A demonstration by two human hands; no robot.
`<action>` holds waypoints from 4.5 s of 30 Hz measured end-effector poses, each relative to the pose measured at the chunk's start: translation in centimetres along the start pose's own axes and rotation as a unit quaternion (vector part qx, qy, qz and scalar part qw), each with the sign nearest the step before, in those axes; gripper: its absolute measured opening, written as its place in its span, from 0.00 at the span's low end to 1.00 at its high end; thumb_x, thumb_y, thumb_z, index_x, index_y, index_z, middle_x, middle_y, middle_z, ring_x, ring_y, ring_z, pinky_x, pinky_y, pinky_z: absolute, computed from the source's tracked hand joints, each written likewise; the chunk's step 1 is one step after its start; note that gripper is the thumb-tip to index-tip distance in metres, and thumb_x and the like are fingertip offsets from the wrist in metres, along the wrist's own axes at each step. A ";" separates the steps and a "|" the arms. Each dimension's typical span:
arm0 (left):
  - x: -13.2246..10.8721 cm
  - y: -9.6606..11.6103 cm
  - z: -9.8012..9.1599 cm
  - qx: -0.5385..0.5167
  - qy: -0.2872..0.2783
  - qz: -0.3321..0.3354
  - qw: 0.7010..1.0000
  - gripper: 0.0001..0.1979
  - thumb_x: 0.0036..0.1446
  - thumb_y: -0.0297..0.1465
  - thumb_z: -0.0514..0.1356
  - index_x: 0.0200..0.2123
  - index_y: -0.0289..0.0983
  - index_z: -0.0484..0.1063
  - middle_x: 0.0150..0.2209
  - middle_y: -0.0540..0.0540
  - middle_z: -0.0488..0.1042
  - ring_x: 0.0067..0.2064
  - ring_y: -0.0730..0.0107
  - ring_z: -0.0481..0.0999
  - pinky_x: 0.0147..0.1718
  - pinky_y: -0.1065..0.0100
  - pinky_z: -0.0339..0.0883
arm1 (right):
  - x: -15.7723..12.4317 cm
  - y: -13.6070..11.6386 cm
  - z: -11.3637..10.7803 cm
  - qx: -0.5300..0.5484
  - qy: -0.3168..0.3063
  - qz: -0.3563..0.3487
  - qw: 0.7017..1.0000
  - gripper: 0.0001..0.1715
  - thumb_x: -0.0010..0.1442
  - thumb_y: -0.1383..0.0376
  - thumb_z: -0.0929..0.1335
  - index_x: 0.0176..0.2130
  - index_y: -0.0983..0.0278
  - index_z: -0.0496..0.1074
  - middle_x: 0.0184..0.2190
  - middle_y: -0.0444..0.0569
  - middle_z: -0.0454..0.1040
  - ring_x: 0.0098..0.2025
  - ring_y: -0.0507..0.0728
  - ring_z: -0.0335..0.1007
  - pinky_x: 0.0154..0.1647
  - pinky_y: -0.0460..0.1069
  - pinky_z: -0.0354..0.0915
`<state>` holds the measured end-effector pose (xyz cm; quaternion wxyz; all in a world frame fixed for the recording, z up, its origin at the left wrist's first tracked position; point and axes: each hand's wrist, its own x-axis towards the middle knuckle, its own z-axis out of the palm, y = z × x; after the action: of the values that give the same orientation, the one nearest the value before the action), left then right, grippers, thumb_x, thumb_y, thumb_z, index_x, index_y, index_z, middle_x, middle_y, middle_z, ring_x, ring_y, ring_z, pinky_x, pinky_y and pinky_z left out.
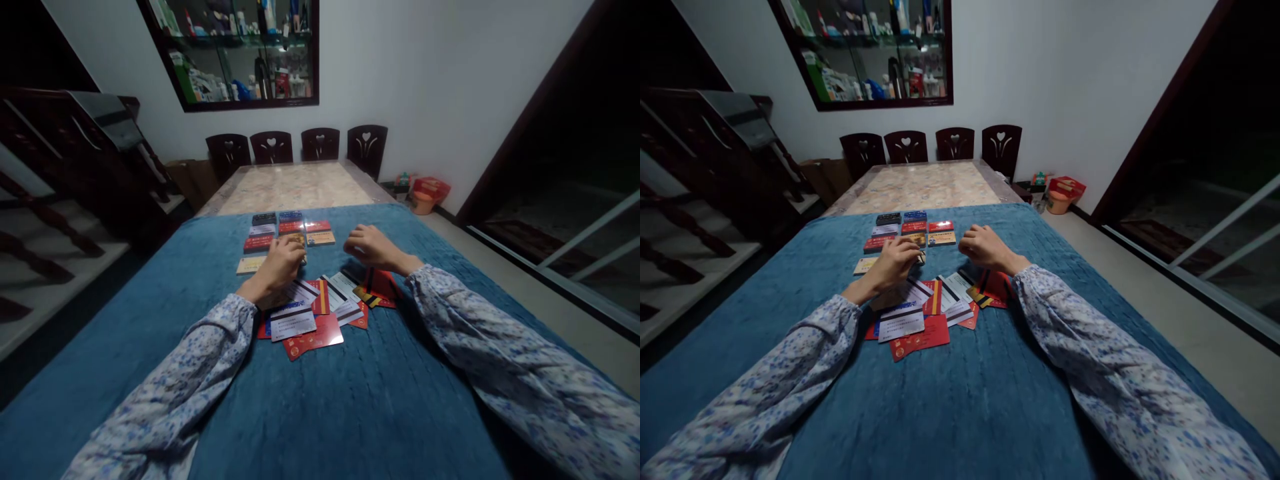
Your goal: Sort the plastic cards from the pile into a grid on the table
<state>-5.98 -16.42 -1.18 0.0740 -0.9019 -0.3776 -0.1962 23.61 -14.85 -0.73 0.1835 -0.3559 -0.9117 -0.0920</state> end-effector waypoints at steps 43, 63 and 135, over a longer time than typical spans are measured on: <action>-4.2 5.5 -2.0 0.091 -0.173 -0.102 0.975 0.16 0.70 0.38 0.54 0.51 0.36 0.75 0.53 0.33 0.77 0.56 0.45 0.70 0.53 0.46 0.61 | -0.6 -6.1 3.4 0.055 -0.057 -0.017 0.997 0.18 0.65 0.68 0.67 0.53 0.59 0.78 0.54 0.53 0.79 0.55 0.64 0.63 0.46 0.55 0.56; -3.9 7.8 -1.9 0.039 -0.243 -0.122 0.962 0.16 0.67 0.26 0.49 0.50 0.36 0.74 0.53 0.34 0.77 0.54 0.46 0.74 0.50 0.47 0.63 | -0.2 -7.6 2.8 0.058 -0.067 -0.048 0.995 0.18 0.66 0.67 0.66 0.52 0.58 0.79 0.53 0.54 0.80 0.55 0.65 0.62 0.47 0.56 0.56; -1.4 8.5 -0.5 0.042 -0.175 -0.126 0.976 0.17 0.65 0.38 0.57 0.38 0.33 0.81 0.43 0.35 0.79 0.50 0.48 0.73 0.51 0.49 0.62 | -0.6 -5.3 3.2 0.106 -0.133 0.019 0.985 0.25 0.63 0.69 0.66 0.58 0.60 0.76 0.59 0.57 0.75 0.57 0.66 0.61 0.51 0.59 0.59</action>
<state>-1.03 -23.48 -1.20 0.0198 -0.8637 -0.5029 -0.0268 19.49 -18.09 -4.12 0.0992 -0.3611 -0.9255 0.0570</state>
